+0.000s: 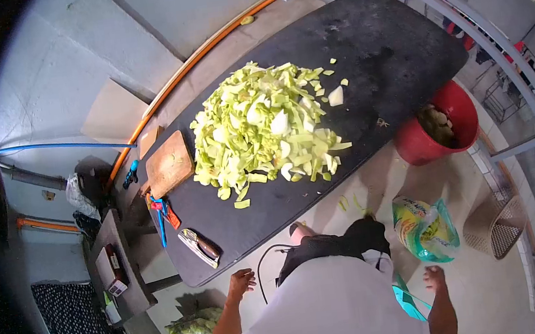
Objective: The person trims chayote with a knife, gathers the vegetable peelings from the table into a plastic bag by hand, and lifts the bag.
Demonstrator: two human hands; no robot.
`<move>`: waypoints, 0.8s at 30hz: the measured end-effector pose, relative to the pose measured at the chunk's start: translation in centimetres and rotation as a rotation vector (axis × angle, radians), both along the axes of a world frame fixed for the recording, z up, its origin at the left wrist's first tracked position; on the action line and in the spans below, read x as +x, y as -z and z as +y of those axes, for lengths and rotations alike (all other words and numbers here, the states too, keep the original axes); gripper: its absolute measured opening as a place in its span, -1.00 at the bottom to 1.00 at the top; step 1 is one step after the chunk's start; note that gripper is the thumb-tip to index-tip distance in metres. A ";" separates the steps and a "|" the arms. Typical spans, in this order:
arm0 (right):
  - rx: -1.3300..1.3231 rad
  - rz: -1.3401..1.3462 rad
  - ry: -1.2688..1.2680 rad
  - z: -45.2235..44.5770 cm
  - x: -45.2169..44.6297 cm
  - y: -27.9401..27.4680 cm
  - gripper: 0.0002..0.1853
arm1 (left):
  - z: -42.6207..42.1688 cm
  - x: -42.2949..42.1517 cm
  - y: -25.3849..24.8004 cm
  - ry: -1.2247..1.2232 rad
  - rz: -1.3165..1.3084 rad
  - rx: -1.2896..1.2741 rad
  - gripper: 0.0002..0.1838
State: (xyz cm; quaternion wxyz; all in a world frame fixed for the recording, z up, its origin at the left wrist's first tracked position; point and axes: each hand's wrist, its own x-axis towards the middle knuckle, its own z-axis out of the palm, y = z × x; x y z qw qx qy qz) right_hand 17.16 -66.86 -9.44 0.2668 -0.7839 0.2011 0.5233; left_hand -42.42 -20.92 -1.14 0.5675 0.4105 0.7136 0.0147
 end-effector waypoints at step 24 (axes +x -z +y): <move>-0.101 -0.373 1.031 -3.8 7.1 12.4 0.11 | -11.8 64.6 27.8 1.131 -0.487 -0.118 -0.57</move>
